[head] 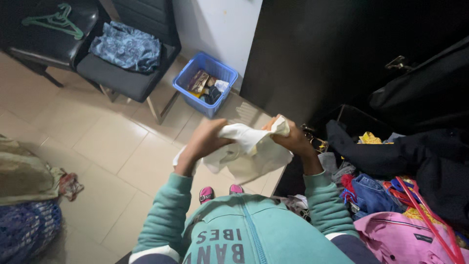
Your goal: The person picks up a hanger from a pile of clothes, places it on a chair, then picks up a pair of shorts, folds them by hand, and lays them on the chair, followed by picking up two more hangers, placing them on the chair, and then folding a white shirt by hand and laying it on the chair.
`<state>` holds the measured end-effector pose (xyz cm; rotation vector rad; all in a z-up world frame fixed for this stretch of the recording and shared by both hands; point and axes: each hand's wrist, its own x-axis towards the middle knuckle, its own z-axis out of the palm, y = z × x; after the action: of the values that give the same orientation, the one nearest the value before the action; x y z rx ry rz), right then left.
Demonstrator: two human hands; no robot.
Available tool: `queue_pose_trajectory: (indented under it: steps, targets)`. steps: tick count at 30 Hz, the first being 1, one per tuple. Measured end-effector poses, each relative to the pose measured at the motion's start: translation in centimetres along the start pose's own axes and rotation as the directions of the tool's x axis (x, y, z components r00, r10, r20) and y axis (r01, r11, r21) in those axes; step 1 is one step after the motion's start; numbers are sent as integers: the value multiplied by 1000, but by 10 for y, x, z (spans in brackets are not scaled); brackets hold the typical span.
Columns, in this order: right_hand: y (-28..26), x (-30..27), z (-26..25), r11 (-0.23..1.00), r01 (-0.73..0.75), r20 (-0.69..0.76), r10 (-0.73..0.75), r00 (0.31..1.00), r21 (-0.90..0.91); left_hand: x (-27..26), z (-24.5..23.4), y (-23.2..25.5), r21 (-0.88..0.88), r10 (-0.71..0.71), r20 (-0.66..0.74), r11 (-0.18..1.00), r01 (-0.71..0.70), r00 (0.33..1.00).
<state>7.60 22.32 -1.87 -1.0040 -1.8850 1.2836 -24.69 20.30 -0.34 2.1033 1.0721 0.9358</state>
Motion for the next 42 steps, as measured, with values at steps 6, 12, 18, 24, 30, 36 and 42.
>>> queue_pose_trajectory:
  steps: [6, 12, 18, 24, 30, 36, 42]
  targets:
    - [3, 3, 5, 920, -129, -188, 62, 980, -369, 2, 23, 5, 37, -66, 21, 997, 65, 998]
    - [5, -5, -2, 808, -69, -112, 4, 994, -584, -7, 14, -7, 204, -79, -298, 968, 144, 951]
    - [4, -4, -1, 659, 13, -47, -73, 996, -752, -15, 0, 10, 270, -39, -357, 952, 143, 933]
    - [-22, -3, 1, 912, 16, 75, 16, 997, -410, -27, -8, 12, 148, -287, 157, 953, 265, 945]
    - [-17, 21, 34, 797, -127, -290, -63, 955, -590, -15, 39, -7, 428, -279, -274, 822, 376, 920]
    - [-12, 22, 42, 820, -237, -446, -25, 895, -522, -5, 56, -2, 453, -277, -345, 788, 418, 897]
    - [-7, 16, 35, 895, -272, -430, 102, 897, -354, -5, 65, 3, 375, -292, -332, 832, 409, 897]
